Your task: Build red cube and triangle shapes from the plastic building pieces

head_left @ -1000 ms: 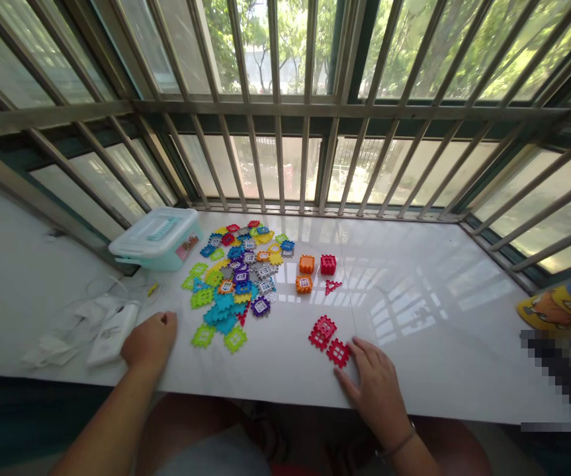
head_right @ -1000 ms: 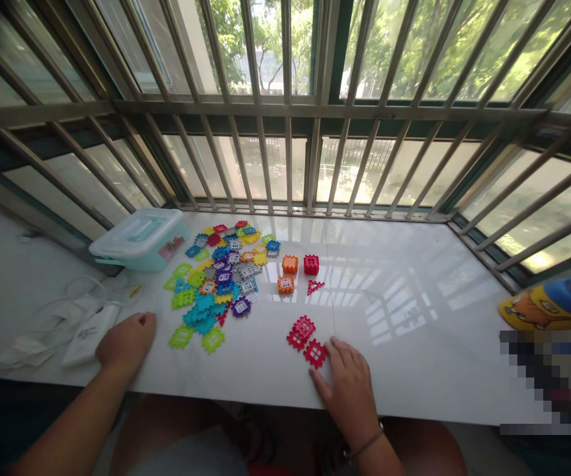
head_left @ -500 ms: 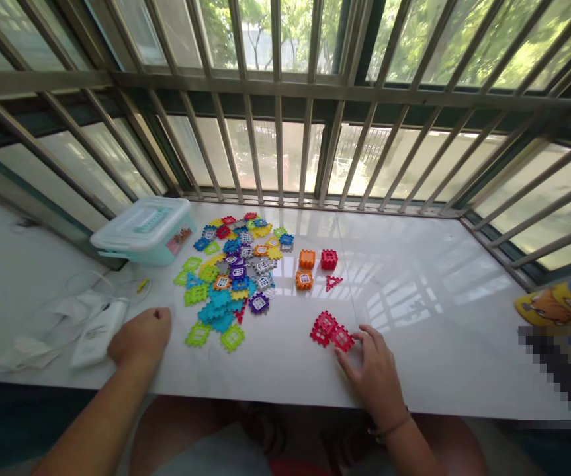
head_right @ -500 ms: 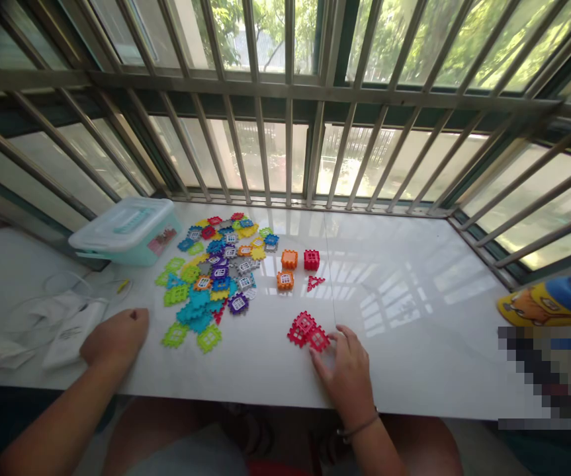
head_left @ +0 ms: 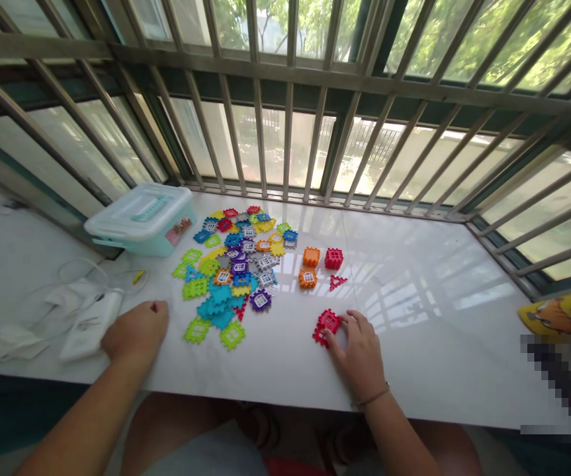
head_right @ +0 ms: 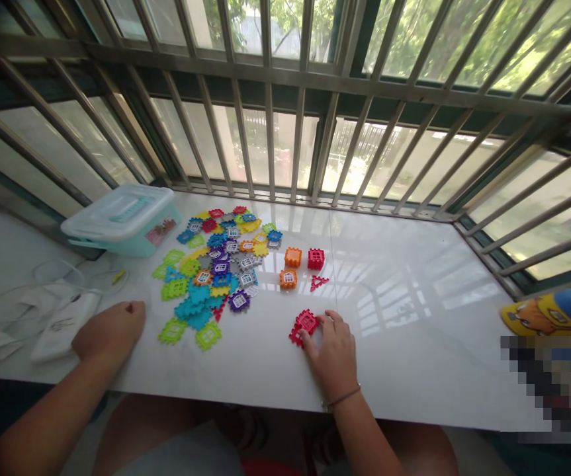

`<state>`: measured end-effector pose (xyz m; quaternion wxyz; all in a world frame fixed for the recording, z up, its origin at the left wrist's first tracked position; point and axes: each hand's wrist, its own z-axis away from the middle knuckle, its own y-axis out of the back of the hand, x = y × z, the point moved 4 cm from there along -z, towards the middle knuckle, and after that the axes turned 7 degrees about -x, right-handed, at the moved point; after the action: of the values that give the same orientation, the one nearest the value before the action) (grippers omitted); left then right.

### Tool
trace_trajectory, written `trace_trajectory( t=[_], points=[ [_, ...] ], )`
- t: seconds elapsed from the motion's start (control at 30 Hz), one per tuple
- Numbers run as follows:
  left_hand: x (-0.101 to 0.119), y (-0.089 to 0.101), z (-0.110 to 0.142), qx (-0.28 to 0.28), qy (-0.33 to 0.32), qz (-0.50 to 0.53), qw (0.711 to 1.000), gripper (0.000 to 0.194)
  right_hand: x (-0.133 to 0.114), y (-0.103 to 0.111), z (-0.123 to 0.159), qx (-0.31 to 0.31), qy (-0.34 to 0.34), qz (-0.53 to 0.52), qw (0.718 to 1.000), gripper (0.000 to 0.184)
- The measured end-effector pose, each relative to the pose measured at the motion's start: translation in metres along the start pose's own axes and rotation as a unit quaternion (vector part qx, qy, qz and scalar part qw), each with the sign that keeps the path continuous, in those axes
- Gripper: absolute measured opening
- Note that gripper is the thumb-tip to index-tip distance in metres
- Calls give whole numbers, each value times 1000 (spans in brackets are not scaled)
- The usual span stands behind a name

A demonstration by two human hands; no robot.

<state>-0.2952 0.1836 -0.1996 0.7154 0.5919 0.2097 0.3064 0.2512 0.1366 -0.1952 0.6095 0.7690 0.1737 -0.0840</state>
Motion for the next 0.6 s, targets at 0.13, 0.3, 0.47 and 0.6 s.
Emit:
trace_trajectory(
  t=[0.13,0.3,0.47,0.6],
  points=[
    [0,1,0,-1,3,13,1000,51,-1,-1,0,-10,-10,9,1000,55],
    [3,4,3,-14,5,5,1000,56,-1,2,0,11,-4,-13,1000,50],
    [5,6,7,-31,11,-15,999,66,1,8,0,7,21,-68,997,46],
    [5,6,8,-34,13,-17,999,66,1,12,6,-29,46,-94,994,44]
  ],
)
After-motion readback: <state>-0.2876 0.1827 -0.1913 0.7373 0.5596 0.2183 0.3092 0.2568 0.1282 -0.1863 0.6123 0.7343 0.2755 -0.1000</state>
